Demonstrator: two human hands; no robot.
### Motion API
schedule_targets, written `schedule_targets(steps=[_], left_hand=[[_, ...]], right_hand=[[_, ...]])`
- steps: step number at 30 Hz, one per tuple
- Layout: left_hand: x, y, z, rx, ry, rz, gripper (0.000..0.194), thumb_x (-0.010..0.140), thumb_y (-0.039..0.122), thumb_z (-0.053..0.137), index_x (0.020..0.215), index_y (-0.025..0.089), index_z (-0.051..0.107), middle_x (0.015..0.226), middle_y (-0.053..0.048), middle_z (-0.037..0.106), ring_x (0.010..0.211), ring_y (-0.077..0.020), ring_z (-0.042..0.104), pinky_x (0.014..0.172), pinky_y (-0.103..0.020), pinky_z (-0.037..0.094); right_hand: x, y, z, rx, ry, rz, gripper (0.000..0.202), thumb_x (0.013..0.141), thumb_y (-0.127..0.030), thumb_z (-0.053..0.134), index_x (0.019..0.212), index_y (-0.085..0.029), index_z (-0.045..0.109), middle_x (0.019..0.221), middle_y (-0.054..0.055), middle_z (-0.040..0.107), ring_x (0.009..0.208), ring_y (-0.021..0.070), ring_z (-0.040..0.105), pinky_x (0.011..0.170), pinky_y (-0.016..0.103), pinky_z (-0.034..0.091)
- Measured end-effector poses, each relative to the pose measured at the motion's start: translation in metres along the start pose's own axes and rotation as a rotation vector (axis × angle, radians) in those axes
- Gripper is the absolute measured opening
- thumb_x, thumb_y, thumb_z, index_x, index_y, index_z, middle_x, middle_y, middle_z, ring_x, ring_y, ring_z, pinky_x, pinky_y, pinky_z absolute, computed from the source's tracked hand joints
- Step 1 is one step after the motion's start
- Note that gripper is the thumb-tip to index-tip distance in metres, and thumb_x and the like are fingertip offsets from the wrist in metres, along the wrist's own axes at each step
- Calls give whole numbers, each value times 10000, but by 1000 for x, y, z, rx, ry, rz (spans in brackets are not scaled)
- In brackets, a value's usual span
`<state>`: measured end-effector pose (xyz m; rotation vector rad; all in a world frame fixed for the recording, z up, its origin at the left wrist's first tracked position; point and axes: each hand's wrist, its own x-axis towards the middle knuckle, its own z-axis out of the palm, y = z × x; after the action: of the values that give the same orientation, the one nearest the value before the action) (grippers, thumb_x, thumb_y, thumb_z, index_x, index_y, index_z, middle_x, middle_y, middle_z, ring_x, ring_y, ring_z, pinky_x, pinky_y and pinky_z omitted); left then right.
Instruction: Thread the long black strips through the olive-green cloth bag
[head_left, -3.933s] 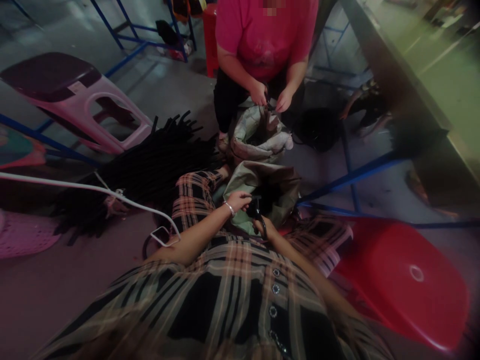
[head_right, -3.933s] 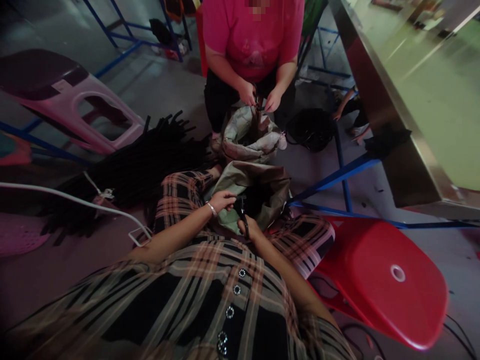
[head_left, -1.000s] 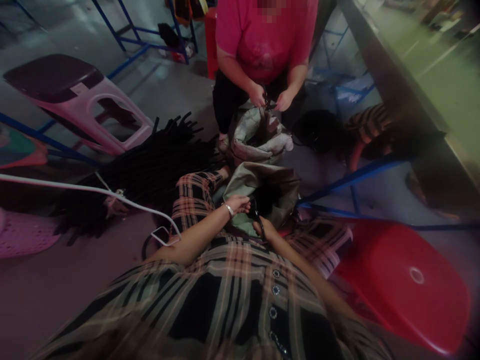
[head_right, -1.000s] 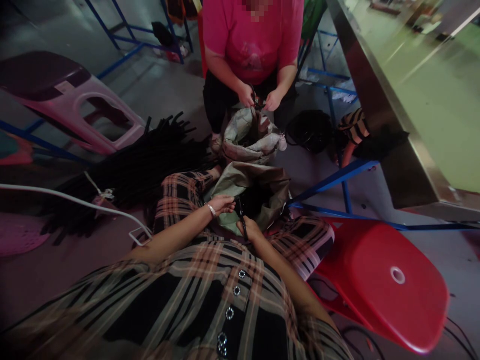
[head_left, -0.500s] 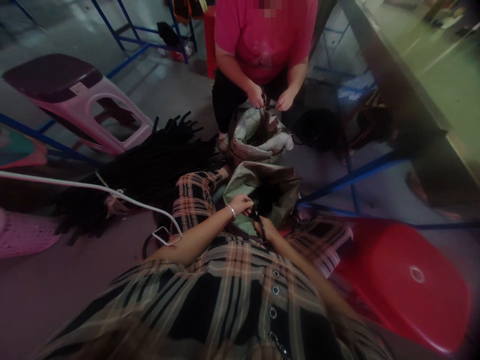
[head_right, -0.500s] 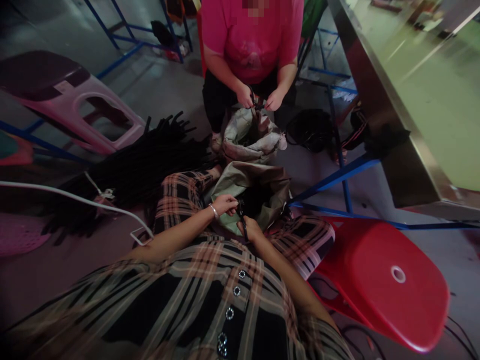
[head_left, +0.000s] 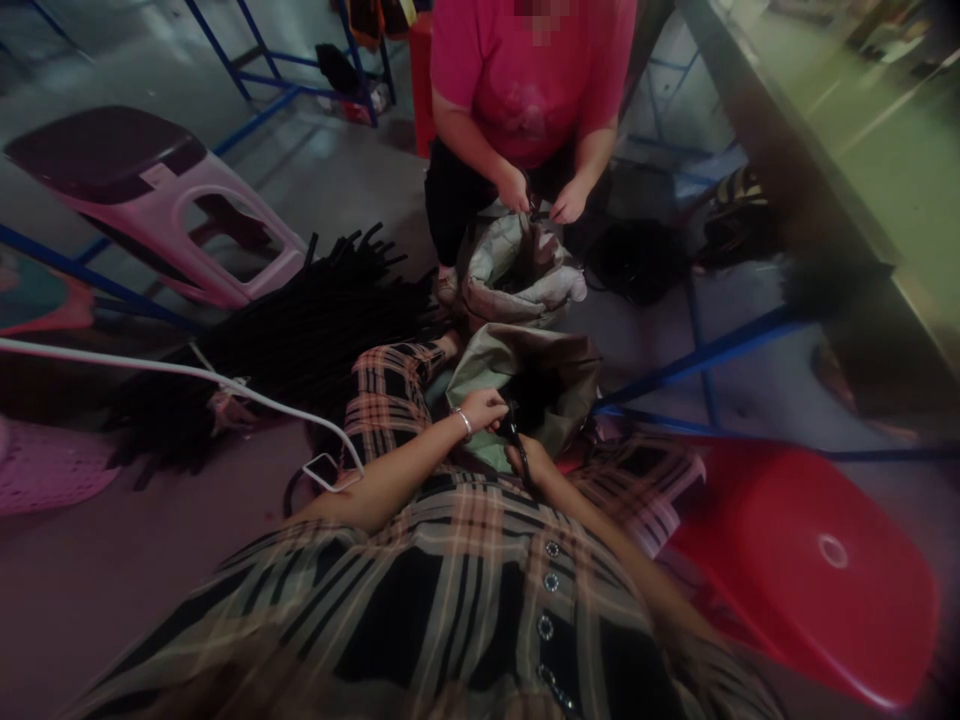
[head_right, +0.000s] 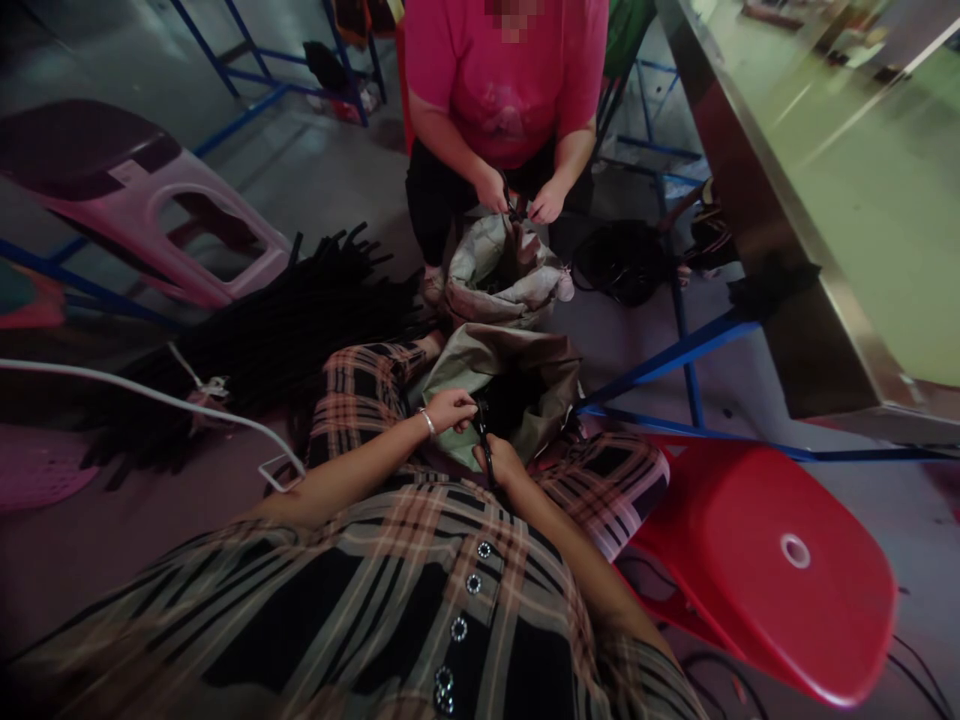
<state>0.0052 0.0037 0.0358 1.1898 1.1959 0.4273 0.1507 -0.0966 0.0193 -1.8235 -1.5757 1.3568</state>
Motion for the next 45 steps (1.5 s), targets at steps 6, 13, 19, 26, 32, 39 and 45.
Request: schedule_targets(steps=[6,13,19,26,32,39,45], left_hand=[[2,-3,-1,58,-3,4,112,772,164,672,781,128,567,465,74,543,376,-47,520,408,-136,434],[4,-2,-4,15,-1,-54,155,783,196,682,762,127,545,490,58,564,390,-54,536,407,-145,445],[8,-5,-2,-7,-6,-94,177,773,200,699,741,129,540,489,53,567,394,-59,542,415,-152,448],[12,-9,-3,33,-7,-105,142,799,172,655,739,127,535,492,48,568,385,-64,537,427,-172,463],[15,-14,-6,24,-12,-127,216,763,235,715,725,128,532,486,45,571,381,-62,534,419,-165,456],[20,-17,-6,47,-24,-171,172,797,235,681,769,126,550,494,41,568,415,-60,547,460,-167,483],[25,-22,-2,62,13,-182,203,821,210,644,982,98,592,504,42,563,431,-78,557,480,-186,490]], right_hand=[[-1,-1,-1,-29,-29,-61,127,797,-287,458,741,-182,503,619,-7,542,563,119,481,544,219,362],[-2,0,1,21,-19,0,208,797,-301,462,638,-176,508,548,-2,515,498,106,452,487,218,323],[1,2,3,-34,21,27,211,771,-301,490,598,-183,514,528,8,519,500,113,437,472,222,314],[6,13,10,-39,46,25,230,757,-289,471,549,-191,482,509,1,478,482,113,419,470,234,293],[8,12,10,-29,17,72,222,739,-267,468,534,-182,480,500,-13,460,467,98,399,460,224,268],[10,14,10,-23,54,101,250,741,-297,487,537,-161,537,481,-25,447,472,90,387,476,215,278],[17,18,2,83,213,190,253,742,-314,497,546,-160,541,430,-22,464,431,92,424,444,200,296]])
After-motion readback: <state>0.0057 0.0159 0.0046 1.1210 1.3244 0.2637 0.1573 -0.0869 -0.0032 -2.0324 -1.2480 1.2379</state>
